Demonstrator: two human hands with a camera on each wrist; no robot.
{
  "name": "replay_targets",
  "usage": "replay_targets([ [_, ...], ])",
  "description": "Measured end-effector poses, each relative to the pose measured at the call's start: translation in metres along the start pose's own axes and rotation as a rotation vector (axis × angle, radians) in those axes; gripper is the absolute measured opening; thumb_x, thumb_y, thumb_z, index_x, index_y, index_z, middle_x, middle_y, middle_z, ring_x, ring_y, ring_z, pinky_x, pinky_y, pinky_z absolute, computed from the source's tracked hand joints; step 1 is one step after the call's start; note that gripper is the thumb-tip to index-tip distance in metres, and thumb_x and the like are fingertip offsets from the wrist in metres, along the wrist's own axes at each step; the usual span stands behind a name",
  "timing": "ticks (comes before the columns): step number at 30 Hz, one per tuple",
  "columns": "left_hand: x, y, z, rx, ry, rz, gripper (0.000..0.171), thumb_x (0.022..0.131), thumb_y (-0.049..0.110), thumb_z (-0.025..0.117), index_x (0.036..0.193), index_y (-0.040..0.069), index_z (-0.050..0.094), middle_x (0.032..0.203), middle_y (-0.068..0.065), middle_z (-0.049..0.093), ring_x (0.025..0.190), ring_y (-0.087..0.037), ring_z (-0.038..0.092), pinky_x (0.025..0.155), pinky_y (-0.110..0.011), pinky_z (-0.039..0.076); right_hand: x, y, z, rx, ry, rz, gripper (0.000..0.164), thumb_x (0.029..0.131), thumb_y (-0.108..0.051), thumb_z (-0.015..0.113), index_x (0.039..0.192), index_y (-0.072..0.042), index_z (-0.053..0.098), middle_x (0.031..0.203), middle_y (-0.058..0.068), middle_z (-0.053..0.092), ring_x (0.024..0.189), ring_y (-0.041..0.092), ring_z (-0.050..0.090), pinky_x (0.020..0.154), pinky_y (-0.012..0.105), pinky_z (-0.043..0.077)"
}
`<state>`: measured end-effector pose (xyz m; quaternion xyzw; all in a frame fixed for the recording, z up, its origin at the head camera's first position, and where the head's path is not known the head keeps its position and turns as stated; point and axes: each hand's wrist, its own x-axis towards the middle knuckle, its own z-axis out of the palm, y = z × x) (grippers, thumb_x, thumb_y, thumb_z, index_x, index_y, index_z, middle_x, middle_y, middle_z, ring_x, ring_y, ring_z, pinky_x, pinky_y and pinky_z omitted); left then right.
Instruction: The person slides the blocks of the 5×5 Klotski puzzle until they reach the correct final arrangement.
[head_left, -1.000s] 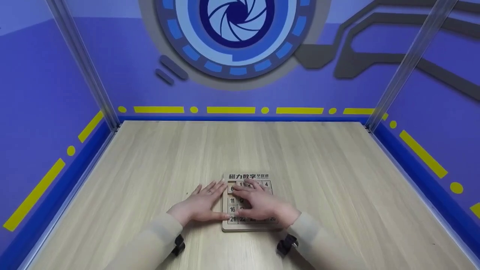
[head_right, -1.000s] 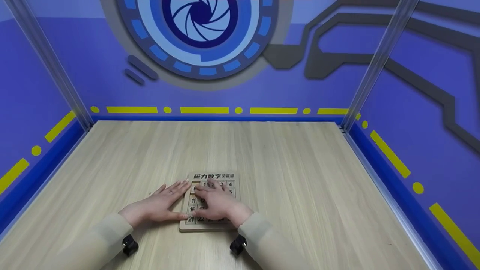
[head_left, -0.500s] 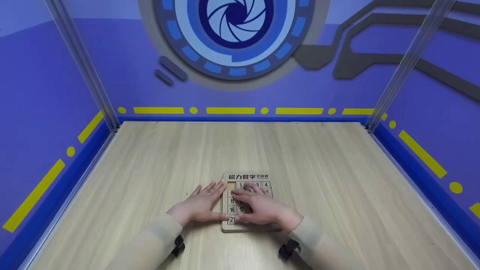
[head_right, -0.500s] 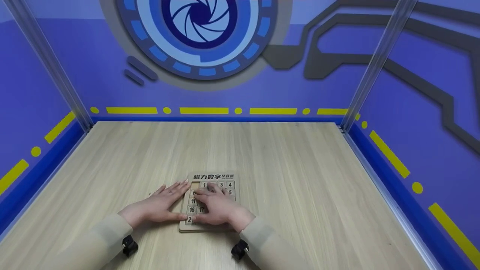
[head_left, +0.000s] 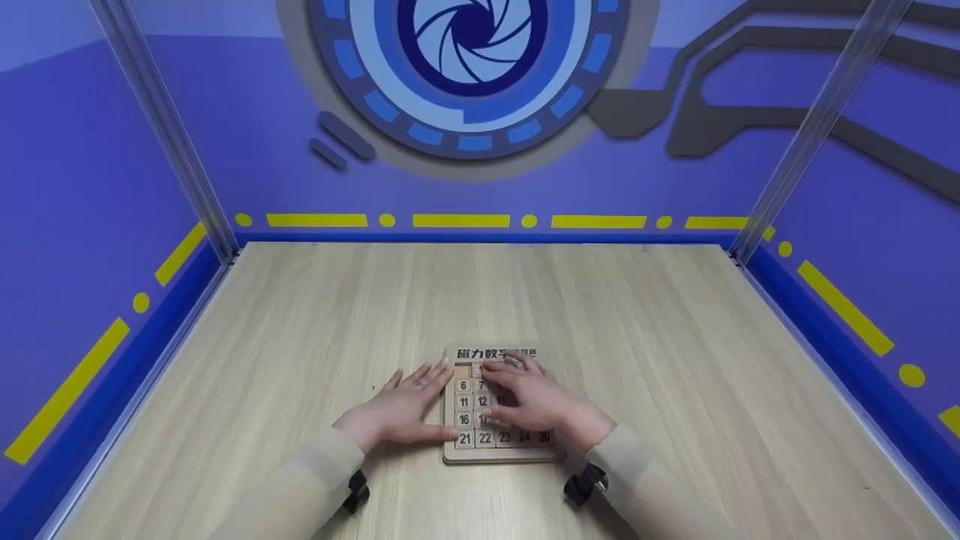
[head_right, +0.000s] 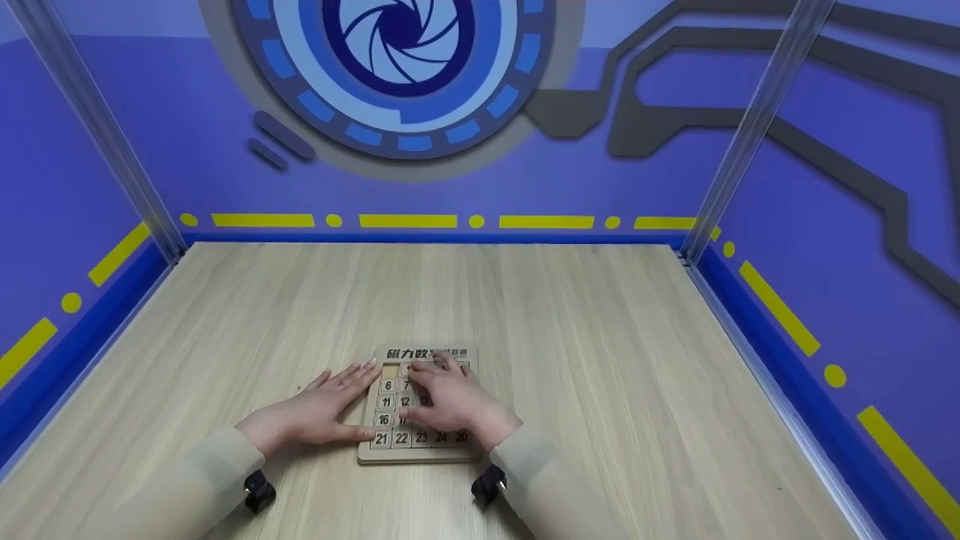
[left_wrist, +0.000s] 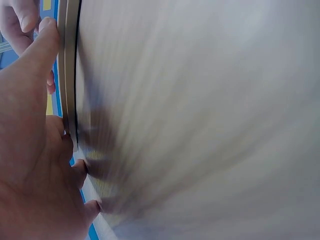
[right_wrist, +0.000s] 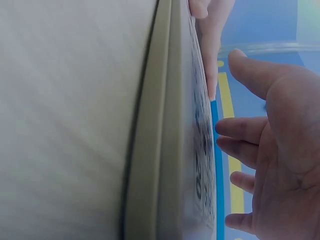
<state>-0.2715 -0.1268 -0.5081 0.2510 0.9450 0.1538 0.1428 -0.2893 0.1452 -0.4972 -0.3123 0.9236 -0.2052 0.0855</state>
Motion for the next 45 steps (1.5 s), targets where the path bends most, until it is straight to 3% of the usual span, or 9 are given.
replay_targets([
  [10,0.001,0.001,0.0,0.0,0.003,-0.005,0.108,0.088,0.079,0.056,0.167,0.017,0.014,0.175,-0.004,0.011,0.162,-0.034,0.014,0.129,-0.065,0.01,0.006,-0.001,-0.002,-0.009,-0.003,0.006,0.069,0.095,-0.054,0.067,0.149,-0.012,0.054,0.164,0.002,0.043,0.158,0.041,0.021,0.121,0.074,0.023],
  [19,0.001,0.0,0.0,0.003,-0.002,-0.007,0.11,0.087,0.08,0.055,0.167,0.018,0.012,0.175,-0.004,0.01,0.162,-0.033,0.013,0.129,-0.065,0.009,0.014,-0.01,0.0,-0.03,-0.049,-0.004,0.073,0.096,-0.057,0.064,0.153,-0.013,0.049,0.167,0.001,0.038,0.159,0.041,0.017,0.127,0.067,0.016],
  [33,-0.001,-0.001,-0.001,-0.003,-0.004,-0.008,0.109,0.088,0.078,0.057,0.167,0.018,0.012,0.175,-0.006,0.012,0.162,-0.034,0.013,0.129,-0.065,0.007,0.019,-0.016,0.004,-0.029,-0.056,0.003,0.074,0.095,-0.06,0.063,0.154,-0.017,0.048,0.168,-0.002,0.037,0.16,0.036,0.016,0.127,0.064,0.019],
  [45,0.0,0.0,-0.001,-0.012,0.002,-0.001,0.109,0.088,0.078,0.056,0.167,0.018,0.011,0.175,-0.005,0.01,0.161,-0.035,0.013,0.129,-0.065,0.007,-0.002,0.008,-0.007,0.049,0.047,-0.044,0.068,0.096,-0.05,0.067,0.151,-0.014,0.052,0.165,0.009,0.041,0.157,0.046,0.02,0.122,0.074,0.022],
])
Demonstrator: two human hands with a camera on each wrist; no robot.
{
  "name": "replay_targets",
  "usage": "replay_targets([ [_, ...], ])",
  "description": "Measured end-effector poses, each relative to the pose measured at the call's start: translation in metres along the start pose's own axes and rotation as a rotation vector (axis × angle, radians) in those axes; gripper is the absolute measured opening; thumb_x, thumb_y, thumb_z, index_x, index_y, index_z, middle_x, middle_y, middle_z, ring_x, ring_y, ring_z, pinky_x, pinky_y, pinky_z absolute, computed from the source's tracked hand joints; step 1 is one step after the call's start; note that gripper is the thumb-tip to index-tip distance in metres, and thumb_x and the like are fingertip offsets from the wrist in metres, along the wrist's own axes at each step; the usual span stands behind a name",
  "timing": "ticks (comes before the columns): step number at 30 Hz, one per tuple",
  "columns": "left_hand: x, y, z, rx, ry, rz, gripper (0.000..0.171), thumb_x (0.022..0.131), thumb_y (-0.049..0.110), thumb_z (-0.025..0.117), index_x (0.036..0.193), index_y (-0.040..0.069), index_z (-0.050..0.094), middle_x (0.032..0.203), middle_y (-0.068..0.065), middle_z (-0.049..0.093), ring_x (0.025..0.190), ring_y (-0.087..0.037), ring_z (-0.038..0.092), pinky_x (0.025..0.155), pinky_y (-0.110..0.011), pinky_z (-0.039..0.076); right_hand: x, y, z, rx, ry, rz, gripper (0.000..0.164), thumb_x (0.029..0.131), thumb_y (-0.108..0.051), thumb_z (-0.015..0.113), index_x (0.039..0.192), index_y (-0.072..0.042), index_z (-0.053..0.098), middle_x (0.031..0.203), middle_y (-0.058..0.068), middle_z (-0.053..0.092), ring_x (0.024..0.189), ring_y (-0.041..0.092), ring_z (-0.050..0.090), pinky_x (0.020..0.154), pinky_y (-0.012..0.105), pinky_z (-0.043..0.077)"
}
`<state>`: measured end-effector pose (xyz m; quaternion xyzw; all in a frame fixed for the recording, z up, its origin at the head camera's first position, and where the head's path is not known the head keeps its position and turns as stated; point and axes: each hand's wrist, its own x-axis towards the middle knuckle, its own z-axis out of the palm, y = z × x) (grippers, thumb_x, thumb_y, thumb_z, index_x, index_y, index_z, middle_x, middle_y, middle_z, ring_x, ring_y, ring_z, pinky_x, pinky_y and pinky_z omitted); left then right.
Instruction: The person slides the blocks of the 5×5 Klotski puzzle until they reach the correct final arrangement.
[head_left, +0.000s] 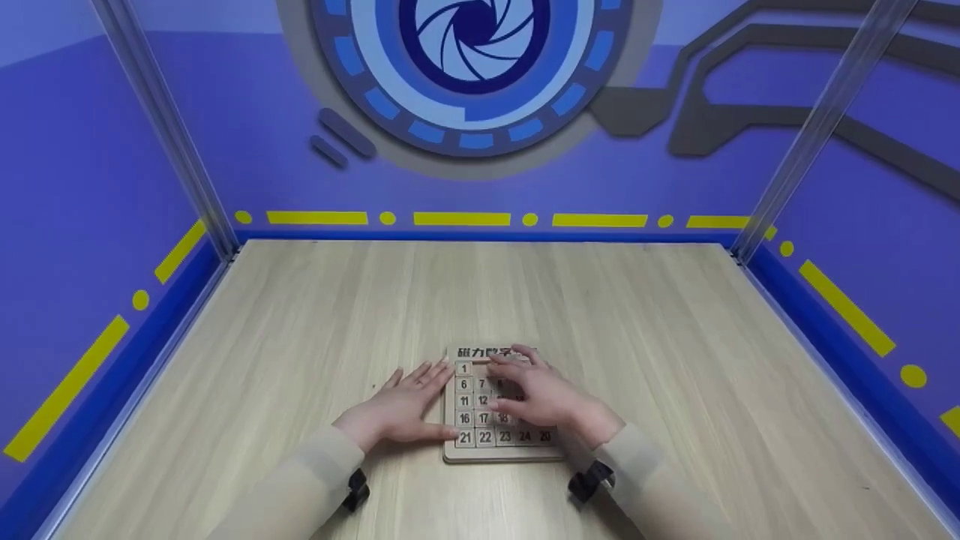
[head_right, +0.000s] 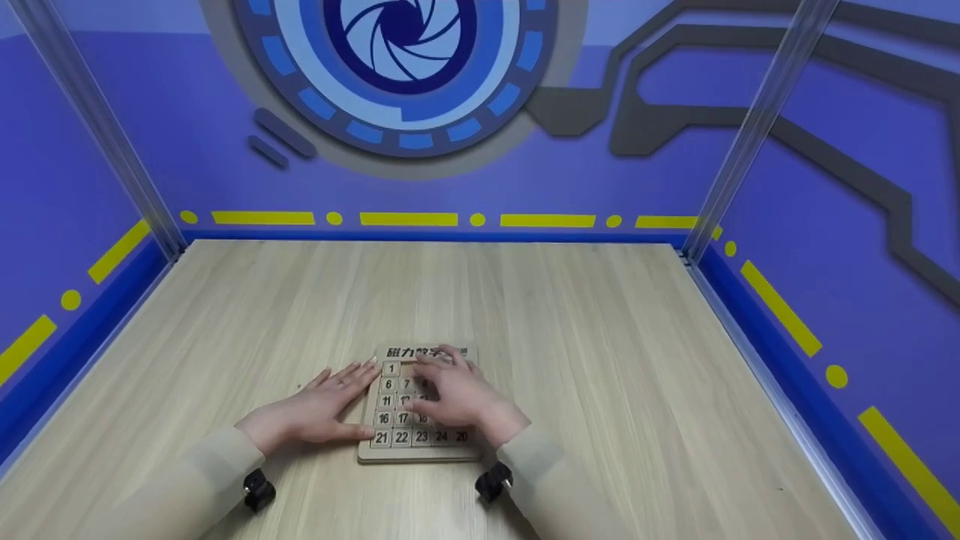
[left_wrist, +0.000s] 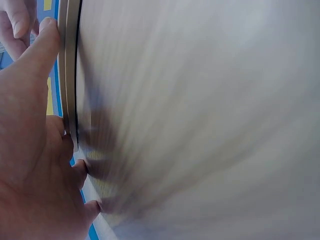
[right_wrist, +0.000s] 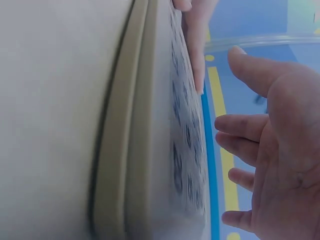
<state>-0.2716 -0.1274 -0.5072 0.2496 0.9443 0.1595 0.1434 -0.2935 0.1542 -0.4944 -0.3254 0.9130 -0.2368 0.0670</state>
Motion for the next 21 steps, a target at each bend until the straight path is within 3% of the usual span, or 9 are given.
replay_targets([
  [8,0.0,0.0,0.001,0.005,0.004,0.001,0.11,0.088,0.078,0.056,0.167,0.017,0.011,0.175,-0.005,0.01,0.161,-0.035,0.013,0.129,-0.065,0.008,-0.013,0.015,-0.003,-0.018,0.007,0.054,0.072,0.094,-0.051,0.07,0.152,-0.012,0.051,0.164,0.006,0.043,0.157,0.043,0.02,0.124,0.071,0.021],
  [21,-0.001,0.001,-0.001,-0.009,0.0,0.01,0.107,0.089,0.076,0.058,0.167,0.016,0.013,0.175,-0.006,0.012,0.162,-0.035,0.013,0.129,-0.066,0.009,-0.007,0.007,-0.003,-0.066,-0.011,0.036,0.067,0.094,-0.047,0.071,0.148,-0.01,0.056,0.162,0.005,0.047,0.156,0.046,0.023,0.12,0.075,0.024],
])
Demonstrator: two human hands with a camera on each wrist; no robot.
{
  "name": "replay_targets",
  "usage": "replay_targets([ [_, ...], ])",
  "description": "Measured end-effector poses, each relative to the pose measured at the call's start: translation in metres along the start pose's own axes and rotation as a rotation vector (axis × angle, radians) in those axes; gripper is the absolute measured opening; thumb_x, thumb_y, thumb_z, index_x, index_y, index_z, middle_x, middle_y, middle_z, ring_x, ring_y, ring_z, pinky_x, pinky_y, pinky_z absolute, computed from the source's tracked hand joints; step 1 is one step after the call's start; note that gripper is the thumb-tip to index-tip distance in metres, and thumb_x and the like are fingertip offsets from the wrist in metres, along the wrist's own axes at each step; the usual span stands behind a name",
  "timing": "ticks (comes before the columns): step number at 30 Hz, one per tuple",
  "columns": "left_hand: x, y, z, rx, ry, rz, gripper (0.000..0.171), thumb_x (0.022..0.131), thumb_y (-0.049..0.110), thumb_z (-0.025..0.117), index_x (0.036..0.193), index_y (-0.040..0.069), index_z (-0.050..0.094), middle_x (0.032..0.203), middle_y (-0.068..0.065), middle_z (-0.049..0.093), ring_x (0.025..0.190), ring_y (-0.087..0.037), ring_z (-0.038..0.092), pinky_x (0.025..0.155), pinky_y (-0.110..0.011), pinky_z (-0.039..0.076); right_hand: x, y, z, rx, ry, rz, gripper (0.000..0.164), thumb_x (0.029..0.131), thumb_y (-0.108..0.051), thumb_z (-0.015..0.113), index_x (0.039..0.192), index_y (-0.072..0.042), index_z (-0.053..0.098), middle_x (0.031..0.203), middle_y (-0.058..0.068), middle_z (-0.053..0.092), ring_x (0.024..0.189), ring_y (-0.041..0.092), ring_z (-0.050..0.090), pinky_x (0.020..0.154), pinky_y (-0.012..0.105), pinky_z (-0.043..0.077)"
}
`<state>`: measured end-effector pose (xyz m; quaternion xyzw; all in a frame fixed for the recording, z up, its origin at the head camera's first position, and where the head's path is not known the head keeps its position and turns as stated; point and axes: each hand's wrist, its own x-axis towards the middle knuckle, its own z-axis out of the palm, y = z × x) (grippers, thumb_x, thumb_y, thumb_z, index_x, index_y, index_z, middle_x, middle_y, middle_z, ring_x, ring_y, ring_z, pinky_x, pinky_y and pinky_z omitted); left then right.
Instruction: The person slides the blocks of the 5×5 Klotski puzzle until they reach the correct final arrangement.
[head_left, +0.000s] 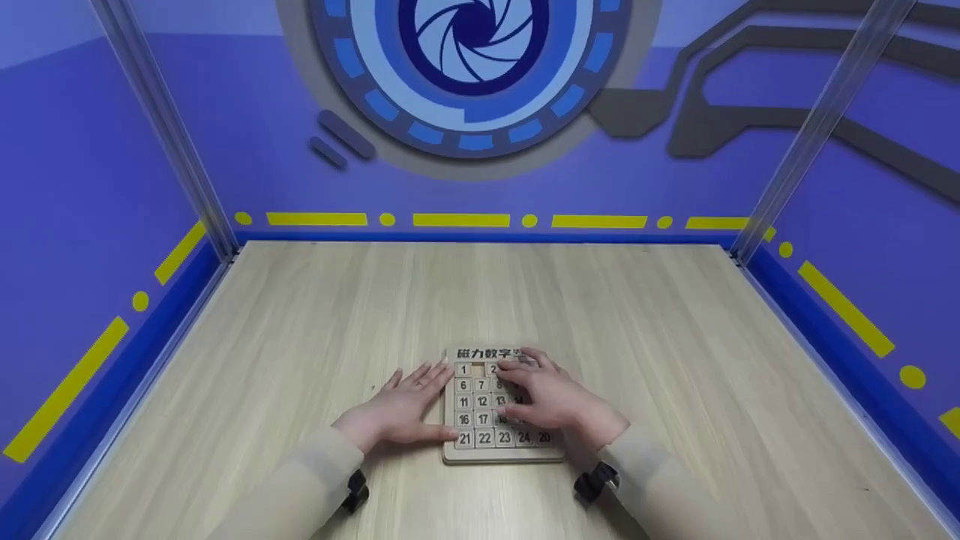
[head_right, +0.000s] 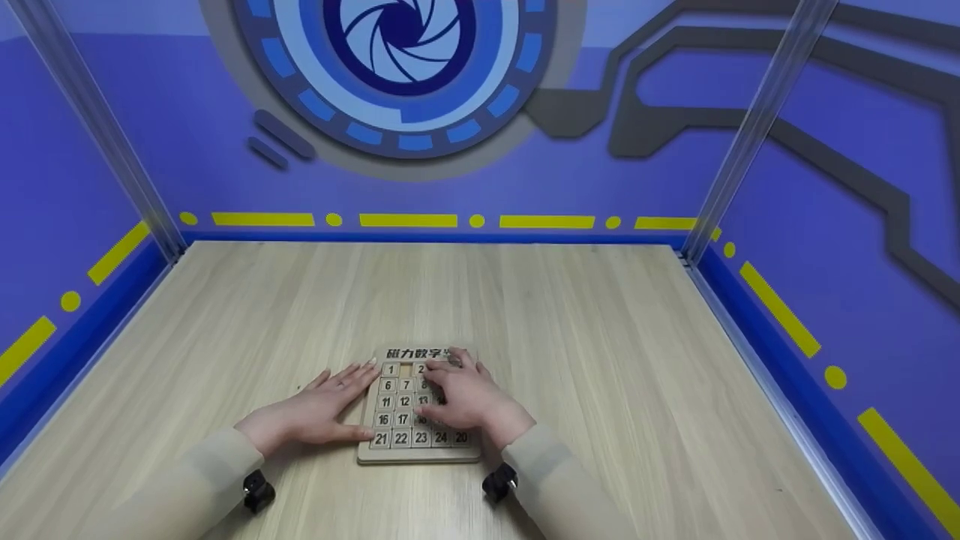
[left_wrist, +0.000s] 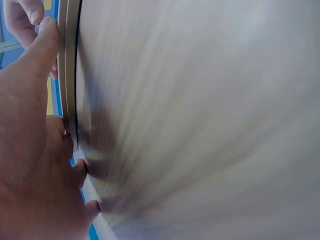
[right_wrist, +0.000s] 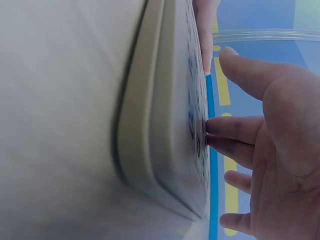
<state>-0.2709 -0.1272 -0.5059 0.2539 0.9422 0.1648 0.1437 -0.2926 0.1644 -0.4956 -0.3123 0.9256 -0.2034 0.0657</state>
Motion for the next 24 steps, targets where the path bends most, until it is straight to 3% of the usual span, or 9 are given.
replay_targets([
  [15,0.0,-0.001,0.001,0.012,-0.001,-0.006,0.109,0.088,0.078,0.056,0.167,0.017,0.011,0.175,-0.006,0.01,0.162,-0.034,0.012,0.129,-0.066,0.008,0.012,-0.014,0.007,-0.027,-0.044,0.014,0.073,0.095,-0.054,0.067,0.153,-0.014,0.05,0.165,0.003,0.042,0.158,0.042,0.02,0.119,0.075,0.026],
  [24,0.0,-0.001,0.001,0.014,0.004,-0.003,0.11,0.088,0.078,0.056,0.167,0.017,0.012,0.175,-0.006,0.01,0.162,-0.034,0.013,0.129,-0.066,0.009,0.001,-0.005,0.007,0.011,-0.016,-0.008,0.075,0.095,-0.053,0.067,0.156,-0.015,0.045,0.167,0.007,0.038,0.158,0.045,0.018,0.121,0.074,0.021],
])
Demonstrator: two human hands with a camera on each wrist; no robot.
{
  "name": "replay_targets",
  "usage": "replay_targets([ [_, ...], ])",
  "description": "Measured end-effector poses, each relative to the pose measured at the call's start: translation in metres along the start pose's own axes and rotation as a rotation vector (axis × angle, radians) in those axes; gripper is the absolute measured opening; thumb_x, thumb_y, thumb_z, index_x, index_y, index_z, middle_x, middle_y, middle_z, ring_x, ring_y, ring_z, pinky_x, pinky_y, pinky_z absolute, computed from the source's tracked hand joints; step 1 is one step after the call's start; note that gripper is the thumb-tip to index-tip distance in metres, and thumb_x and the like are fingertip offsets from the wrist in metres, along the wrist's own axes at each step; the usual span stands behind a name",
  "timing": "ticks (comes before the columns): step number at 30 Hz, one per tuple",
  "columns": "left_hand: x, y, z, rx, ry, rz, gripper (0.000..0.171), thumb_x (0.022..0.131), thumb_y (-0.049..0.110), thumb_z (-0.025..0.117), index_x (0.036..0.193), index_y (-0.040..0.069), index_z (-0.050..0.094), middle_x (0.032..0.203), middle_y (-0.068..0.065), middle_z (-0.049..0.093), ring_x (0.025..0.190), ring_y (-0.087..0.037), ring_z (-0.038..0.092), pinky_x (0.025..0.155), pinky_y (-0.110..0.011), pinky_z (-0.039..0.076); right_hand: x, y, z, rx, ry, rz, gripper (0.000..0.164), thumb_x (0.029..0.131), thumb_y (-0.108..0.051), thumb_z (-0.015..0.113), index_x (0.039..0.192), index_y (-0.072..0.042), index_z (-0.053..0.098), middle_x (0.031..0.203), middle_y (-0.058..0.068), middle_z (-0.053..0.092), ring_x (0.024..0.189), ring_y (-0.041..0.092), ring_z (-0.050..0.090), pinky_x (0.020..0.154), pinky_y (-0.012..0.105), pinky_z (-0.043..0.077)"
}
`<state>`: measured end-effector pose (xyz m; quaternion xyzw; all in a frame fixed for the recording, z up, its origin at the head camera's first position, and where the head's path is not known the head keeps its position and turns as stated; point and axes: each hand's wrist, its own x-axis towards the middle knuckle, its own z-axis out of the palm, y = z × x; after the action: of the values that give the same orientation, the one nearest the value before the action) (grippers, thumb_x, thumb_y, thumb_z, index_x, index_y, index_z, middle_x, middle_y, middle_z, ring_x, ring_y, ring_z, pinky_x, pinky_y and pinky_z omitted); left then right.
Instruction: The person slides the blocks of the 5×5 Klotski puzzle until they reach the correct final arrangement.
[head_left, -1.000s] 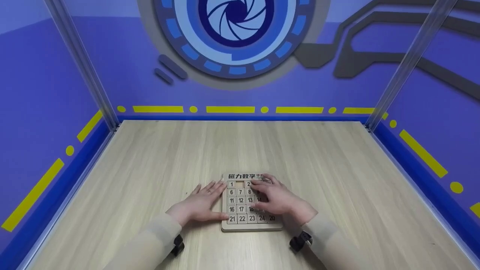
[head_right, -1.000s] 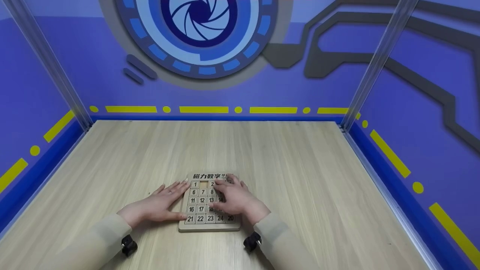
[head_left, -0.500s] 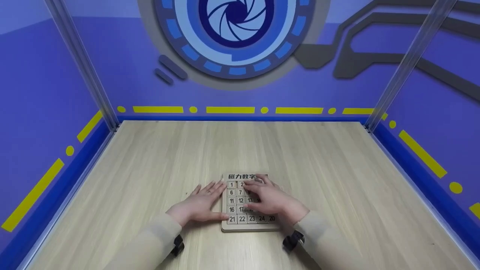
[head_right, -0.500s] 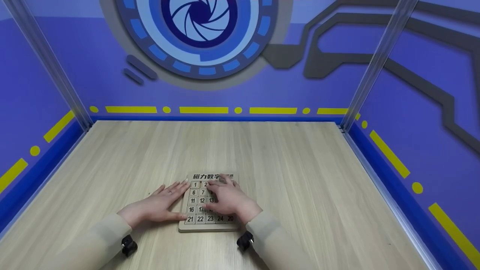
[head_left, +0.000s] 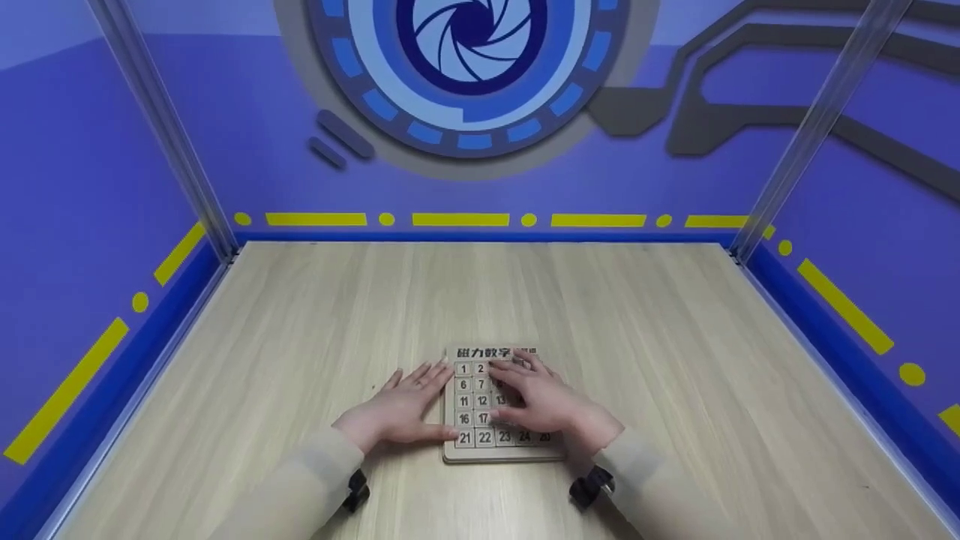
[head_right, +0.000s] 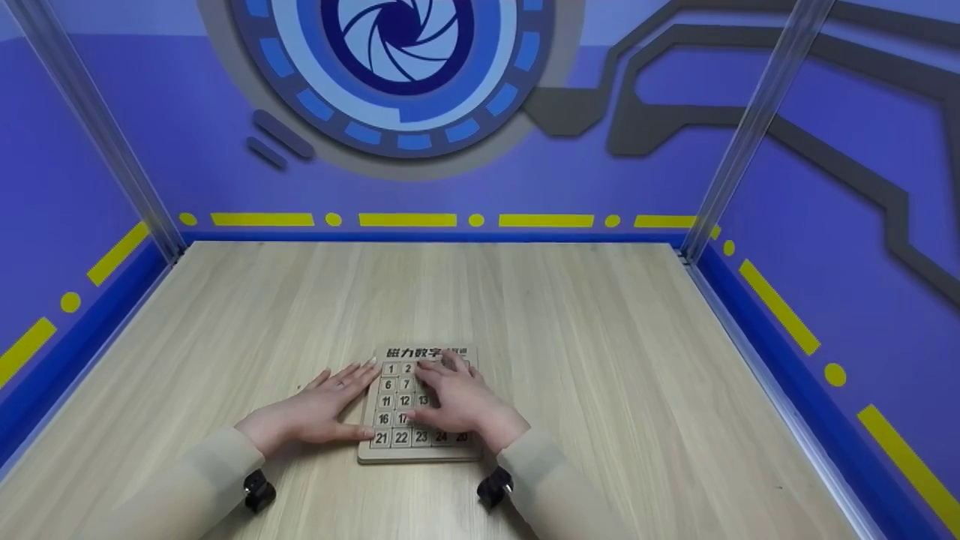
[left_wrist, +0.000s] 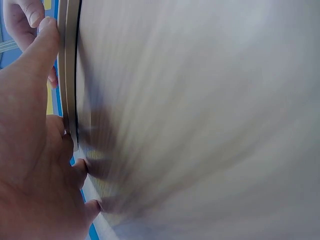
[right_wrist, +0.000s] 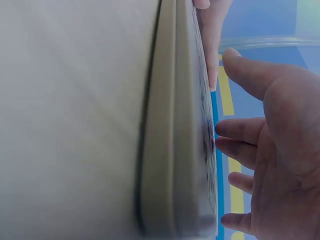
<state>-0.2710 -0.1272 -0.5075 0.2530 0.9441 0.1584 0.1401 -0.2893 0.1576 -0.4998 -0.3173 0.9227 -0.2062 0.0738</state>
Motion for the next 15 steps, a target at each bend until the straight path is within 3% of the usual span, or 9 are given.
replay_targets([
  [7,0.0,0.0,0.0,-0.006,0.0,0.002,0.109,0.088,0.077,0.058,0.167,0.017,0.011,0.175,-0.005,0.01,0.161,-0.035,0.013,0.128,-0.067,0.009,-0.016,0.016,-0.01,0.028,0.071,0.032,0.073,0.094,-0.05,0.07,0.153,-0.012,0.049,0.165,0.01,0.041,0.156,0.047,0.02,0.124,0.072,0.018],
  [15,0.0,0.0,-0.001,-0.003,0.001,0.005,0.109,0.088,0.077,0.058,0.167,0.017,0.011,0.175,-0.006,0.011,0.161,-0.035,0.013,0.128,-0.067,0.009,-0.023,0.025,-0.012,0.029,0.041,0.057,0.071,0.094,-0.049,0.071,0.149,-0.009,0.053,0.163,0.008,0.044,0.156,0.046,0.021,0.124,0.071,0.02],
])
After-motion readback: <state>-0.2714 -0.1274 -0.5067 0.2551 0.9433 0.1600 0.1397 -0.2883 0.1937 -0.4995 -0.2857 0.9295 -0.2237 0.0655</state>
